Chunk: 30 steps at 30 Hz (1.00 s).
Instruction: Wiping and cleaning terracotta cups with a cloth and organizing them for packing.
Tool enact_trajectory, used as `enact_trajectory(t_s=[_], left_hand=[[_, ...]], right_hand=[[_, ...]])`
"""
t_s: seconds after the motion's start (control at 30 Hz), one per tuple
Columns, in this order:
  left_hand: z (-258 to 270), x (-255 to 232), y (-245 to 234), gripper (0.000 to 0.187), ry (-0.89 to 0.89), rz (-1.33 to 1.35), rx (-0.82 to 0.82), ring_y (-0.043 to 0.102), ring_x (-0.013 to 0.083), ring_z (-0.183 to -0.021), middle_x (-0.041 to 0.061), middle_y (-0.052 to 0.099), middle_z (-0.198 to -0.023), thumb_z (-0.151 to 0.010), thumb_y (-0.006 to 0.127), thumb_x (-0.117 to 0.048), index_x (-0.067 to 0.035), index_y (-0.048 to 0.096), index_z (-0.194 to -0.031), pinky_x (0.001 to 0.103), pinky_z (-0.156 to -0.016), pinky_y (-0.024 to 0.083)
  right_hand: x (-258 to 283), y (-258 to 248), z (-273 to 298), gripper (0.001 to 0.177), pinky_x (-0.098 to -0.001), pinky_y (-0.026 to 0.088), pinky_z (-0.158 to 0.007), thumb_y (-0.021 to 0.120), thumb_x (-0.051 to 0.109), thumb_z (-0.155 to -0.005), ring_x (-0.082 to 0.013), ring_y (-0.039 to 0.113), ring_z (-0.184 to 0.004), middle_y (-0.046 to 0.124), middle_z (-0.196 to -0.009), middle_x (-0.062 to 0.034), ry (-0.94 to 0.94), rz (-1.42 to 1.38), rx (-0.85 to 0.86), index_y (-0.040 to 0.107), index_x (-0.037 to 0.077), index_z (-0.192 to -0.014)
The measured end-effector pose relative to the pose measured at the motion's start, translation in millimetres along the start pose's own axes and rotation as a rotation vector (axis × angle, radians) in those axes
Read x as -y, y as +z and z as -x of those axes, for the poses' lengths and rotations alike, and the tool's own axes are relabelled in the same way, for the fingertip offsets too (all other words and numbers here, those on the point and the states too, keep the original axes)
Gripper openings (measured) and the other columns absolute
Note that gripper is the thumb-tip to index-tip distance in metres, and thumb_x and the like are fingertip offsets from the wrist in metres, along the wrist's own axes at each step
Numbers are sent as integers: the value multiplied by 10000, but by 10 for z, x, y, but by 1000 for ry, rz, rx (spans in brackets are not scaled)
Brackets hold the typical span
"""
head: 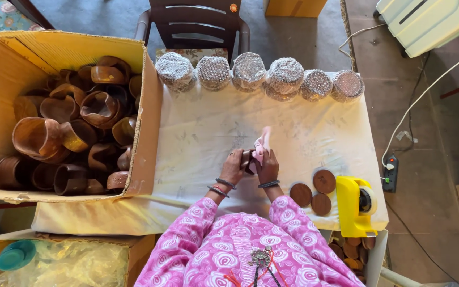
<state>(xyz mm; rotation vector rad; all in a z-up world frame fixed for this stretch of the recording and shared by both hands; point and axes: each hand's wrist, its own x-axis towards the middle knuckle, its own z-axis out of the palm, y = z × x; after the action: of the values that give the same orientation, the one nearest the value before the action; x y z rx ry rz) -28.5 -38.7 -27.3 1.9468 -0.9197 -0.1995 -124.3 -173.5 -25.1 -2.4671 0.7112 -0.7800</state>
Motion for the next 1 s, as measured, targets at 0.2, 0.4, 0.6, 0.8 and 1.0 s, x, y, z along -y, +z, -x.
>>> enact_trajectory(t_s=[0.2, 0.4, 0.6, 0.8, 1.0], left_hand=[[20, 110, -14, 438, -26, -13, -80, 605, 460, -1055, 223, 621, -1152, -875, 708, -116, -59, 512, -1261, 524, -857, 520], [-71, -108, -282, 542, -221, -42, 34, 635, 448, -978, 222, 631, -1056, -835, 791, -286, -81, 490, -1236, 532, -812, 527], [-307, 79, -82, 303, -191, -109, 18, 679, 447, -945, 177, 711, -1069, -902, 662, -138, -134, 567, -1190, 548, -751, 542], [-222, 112, -16, 334, -138, -279, 10, 684, 457, -839, 200, 699, -1027, -863, 593, -30, -91, 540, -1188, 556, -691, 547], [11, 253, 246, 210, -135, -326, 33, 692, 439, -784, 194, 704, -959, -907, 590, -52, -56, 566, -1115, 547, -653, 556]], right_hand=[[-335, 399, 103, 401, -492, 548, -776, 742, 156, -878, -436, 673, -925, 675, -1027, -198, 103, -263, -60, 607, 44, -1238], [58, -6, -251, 386, -466, 548, -792, 757, 140, -856, -406, 681, -924, 681, -1077, -180, 118, -142, 140, 670, 89, -1229], [443, -392, -628, 621, -472, 537, -969, 719, 15, -725, -374, 627, -1131, 648, -1235, -160, -433, -134, -12, 682, 118, -1336], [-806, 80, -453, 210, -392, 563, -830, 785, 73, -820, -248, 673, -935, 700, -1007, -70, 107, -509, -15, 697, 130, -1003], [16, -161, -51, 200, -351, 545, -767, 725, 50, -857, -198, 637, -845, 645, -930, -63, 191, -500, -73, 645, 45, -1040]])
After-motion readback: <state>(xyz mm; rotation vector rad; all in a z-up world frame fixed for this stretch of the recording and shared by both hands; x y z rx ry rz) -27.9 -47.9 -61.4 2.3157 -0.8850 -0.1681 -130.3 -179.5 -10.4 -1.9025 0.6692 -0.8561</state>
